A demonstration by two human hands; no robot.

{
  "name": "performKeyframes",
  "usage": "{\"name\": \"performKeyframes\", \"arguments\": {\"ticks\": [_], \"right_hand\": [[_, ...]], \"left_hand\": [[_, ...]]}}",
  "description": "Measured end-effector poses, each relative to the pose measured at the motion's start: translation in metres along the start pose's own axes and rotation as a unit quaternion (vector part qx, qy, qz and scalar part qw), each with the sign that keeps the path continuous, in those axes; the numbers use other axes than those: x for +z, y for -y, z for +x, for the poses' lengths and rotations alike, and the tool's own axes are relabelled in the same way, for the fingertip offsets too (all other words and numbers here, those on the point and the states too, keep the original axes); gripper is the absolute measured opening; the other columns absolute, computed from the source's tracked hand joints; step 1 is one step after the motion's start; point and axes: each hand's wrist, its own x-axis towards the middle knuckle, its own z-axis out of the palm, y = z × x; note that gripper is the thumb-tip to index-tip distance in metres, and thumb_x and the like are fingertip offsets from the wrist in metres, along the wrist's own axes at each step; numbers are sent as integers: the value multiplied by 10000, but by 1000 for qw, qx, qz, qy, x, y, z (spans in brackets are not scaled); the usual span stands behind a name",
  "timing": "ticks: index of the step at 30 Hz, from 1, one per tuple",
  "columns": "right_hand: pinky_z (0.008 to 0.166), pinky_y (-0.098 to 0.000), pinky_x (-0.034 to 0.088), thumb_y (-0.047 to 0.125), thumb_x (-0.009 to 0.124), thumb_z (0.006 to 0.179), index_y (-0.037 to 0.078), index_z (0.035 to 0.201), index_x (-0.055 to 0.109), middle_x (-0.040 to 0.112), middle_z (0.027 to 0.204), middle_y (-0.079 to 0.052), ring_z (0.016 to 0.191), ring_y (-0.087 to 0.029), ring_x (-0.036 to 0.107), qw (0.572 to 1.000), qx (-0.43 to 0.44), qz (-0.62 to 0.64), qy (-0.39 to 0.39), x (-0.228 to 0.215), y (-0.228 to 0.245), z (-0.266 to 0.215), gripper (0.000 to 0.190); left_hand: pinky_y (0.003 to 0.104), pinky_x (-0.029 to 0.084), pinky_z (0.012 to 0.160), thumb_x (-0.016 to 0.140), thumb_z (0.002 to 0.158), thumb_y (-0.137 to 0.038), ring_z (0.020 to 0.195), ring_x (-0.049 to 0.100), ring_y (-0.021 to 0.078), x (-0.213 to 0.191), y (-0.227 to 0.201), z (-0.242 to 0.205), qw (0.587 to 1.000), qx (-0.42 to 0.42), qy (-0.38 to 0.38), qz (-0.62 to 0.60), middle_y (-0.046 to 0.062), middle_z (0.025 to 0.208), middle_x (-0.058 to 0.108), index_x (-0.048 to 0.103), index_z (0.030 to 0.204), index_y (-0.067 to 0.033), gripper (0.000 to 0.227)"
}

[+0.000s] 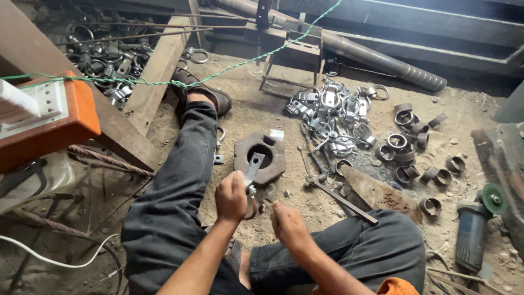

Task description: The person sits on the floor and assembles metal parts by hand, using a wrench to tighten a bolt on a metal bracket. The person repeatedly picks up parts, aligns them, and secures them with the wrench.

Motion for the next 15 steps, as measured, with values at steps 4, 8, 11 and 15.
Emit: {"name": "performKeyframes", "arguments": {"ticks": [4,8,11,15], "right_hand": [[451,-284,318,351,707,964,55,758,596,467,601,37,522,-73,391,970,-104,-192,-111,-26,20,16,378],[565,-303,512,337,812,808,48,841,788,765,707,-39,612,-122,680,889,-165,-391,-170,-44,61,22,292],[685,-341,577,347,825,772,115,961,785,789,824,-74,726,-186,772,834,-93,-481,-253,-57,85,47,302],[798,-433,562,354,784,799,175,1001,781,779,952,-89,907,-295,749,768,25,-574,-284,-77,86,95,269]], "left_hand": [[344,359,462,512,1052,-321,490,460,153,10,16,0,930,-256,46,-260,19,632,536,581,752,-64,401],[277,195,333,534,999,-403,347,297,97,5,-12,4,804,-445,82,-385,-23,499,378,540,713,-122,401],[274,234,379,506,992,-420,408,361,102,3,-31,5,757,-463,103,-449,-12,540,427,566,757,-132,377],[293,349,468,481,1013,-421,483,427,120,0,-39,3,609,-409,206,-648,-12,588,441,545,778,-113,392]]}}
